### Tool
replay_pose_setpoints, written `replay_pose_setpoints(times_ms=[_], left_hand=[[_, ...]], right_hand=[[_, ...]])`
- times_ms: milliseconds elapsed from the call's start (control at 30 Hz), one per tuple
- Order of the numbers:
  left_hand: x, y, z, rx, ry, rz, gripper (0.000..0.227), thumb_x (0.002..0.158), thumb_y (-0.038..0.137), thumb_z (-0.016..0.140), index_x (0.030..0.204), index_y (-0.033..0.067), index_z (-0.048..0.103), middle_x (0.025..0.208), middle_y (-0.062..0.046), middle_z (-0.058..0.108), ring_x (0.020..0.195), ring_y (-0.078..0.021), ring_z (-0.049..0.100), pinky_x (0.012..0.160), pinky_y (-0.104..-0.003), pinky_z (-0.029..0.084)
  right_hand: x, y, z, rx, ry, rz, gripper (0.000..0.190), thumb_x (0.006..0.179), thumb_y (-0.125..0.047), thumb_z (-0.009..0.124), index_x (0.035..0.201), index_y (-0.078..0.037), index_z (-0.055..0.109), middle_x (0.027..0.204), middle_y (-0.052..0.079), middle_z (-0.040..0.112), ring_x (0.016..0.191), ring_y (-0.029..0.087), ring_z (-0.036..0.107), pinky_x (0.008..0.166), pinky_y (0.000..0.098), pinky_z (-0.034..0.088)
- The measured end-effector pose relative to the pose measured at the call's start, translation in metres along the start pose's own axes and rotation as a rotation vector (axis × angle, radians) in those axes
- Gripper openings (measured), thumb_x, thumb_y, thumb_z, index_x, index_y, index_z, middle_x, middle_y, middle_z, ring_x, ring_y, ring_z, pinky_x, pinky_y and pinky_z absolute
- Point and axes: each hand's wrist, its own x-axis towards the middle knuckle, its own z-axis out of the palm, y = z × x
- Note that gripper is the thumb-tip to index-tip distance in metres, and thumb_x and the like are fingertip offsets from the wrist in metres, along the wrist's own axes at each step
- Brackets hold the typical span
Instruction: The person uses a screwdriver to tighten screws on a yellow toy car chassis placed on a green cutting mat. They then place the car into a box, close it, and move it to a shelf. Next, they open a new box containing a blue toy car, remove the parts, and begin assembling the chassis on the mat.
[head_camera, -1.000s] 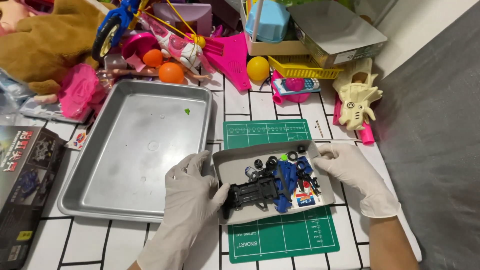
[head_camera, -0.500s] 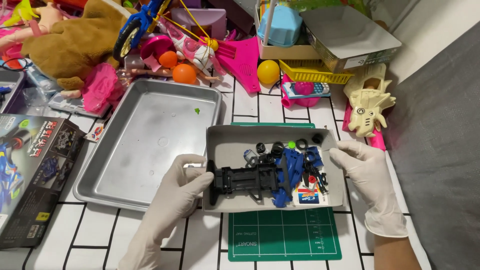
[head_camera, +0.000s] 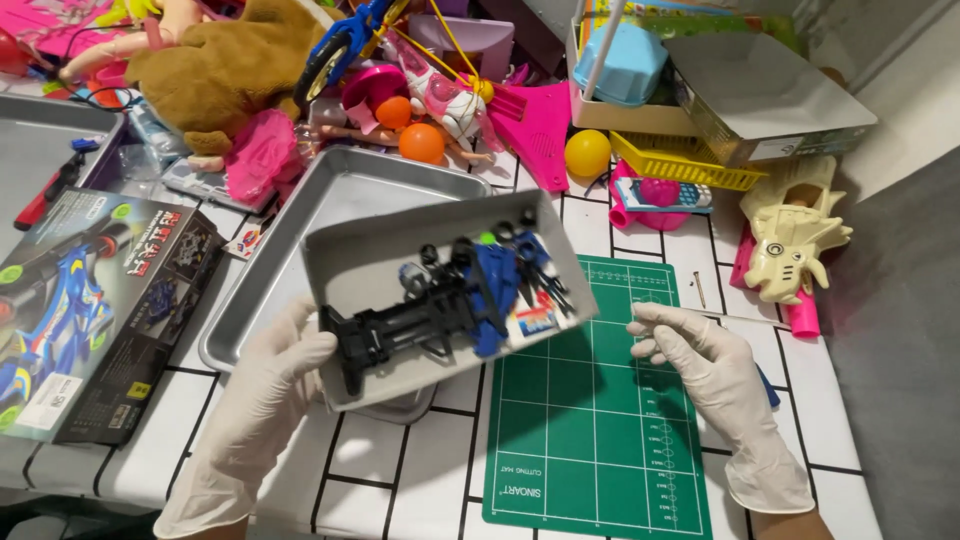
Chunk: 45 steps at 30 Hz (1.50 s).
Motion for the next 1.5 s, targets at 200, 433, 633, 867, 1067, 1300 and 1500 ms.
replay_pose_setpoints(times_ms=[200, 433, 633, 867, 1067, 1300, 1500], left_hand=[[-0.007, 0.002, -0.033, 0.093, 0.145, 0.376, 0.071, 0.084, 0.012, 0.07, 0.15, 0.007, 0.045, 0.104, -0.01, 0.066, 0.051, -0.017, 0.056, 0.052, -0.026, 0.049], [-0.001, -0.018, -0.041, 0.202, 0.48, 0.514, 0.074, 0.085, -0.007, 0.067, 0.152, 0.0115, 0.041, 0.132, -0.007, 0.06, 0.112, -0.0126, 0.057, 0.1, -0.028, 0.051], [0.011, -0.045, -0.043, 0.27, 0.478, 0.629, 0.08, 0.083, -0.011, 0.07, 0.153, 0.0136, 0.042, 0.112, -0.009, 0.06, 0.099, -0.0144, 0.058, 0.095, -0.03, 0.052], [0.014, -0.067, -0.047, 0.585, 0.563, 0.64, 0.083, 0.078, 0.002, 0.08, 0.151, 0.0189, 0.044, 0.115, -0.013, 0.075, 0.105, -0.0166, 0.071, 0.096, -0.028, 0.055], [0.024, -0.106, -0.08, 1.051, 0.666, 1.047, 0.074, 0.08, 0.014, 0.095, 0.141, 0.0079, 0.054, 0.089, -0.013, 0.071, 0.058, -0.0217, 0.056, 0.057, -0.036, 0.049], [0.005, -0.049, -0.049, 1.31, 0.344, 1.237, 0.064, 0.093, -0.012, 0.075, 0.147, 0.0076, 0.047, 0.148, -0.019, 0.06, 0.135, -0.0345, 0.064, 0.104, -0.036, 0.059], [0.003, -0.035, -0.052, 1.356, 0.316, 1.295, 0.054, 0.098, -0.009, 0.069, 0.146, 0.0046, 0.048, 0.147, -0.023, 0.061, 0.135, -0.0393, 0.064, 0.115, -0.04, 0.052]], right_hand=[[0.002, -0.019, 0.018, -0.157, 0.03, 0.304, 0.037, 0.092, -0.011, 0.067, 0.127, -0.006, 0.077, 0.115, 0.015, 0.082, 0.093, 0.022, 0.077, 0.092, 0.0294, 0.059], [0.004, -0.021, 0.022, -0.239, 0.005, 0.394, 0.035, 0.092, -0.005, 0.068, 0.124, -0.009, 0.08, 0.119, 0.009, 0.084, 0.101, 0.019, 0.078, 0.099, 0.0279, 0.057], [0.003, -0.026, 0.023, -0.286, 0.004, 0.391, 0.036, 0.09, -0.006, 0.069, 0.124, -0.011, 0.081, 0.119, 0.006, 0.084, 0.107, 0.016, 0.077, 0.101, 0.0266, 0.056], [0.005, -0.02, 0.021, -0.325, -0.011, 0.369, 0.036, 0.088, -0.008, 0.072, 0.122, -0.013, 0.081, 0.119, 0.004, 0.085, 0.112, 0.014, 0.076, 0.103, 0.0262, 0.055], [0.005, -0.02, 0.02, -0.336, -0.026, 0.356, 0.036, 0.088, -0.009, 0.072, 0.122, -0.014, 0.081, 0.121, 0.003, 0.084, 0.112, 0.013, 0.075, 0.103, 0.0256, 0.055], [0.004, -0.01, 0.015, -0.345, -0.041, 0.278, 0.035, 0.087, -0.01, 0.072, 0.12, -0.013, 0.082, 0.12, 0.002, 0.084, 0.113, 0.012, 0.075, 0.105, 0.0253, 0.054], [0.004, -0.007, 0.012, -0.359, -0.063, 0.28, 0.035, 0.086, -0.013, 0.072, 0.12, -0.014, 0.082, 0.122, 0.0, 0.083, 0.114, 0.012, 0.074, 0.105, 0.0251, 0.053]])
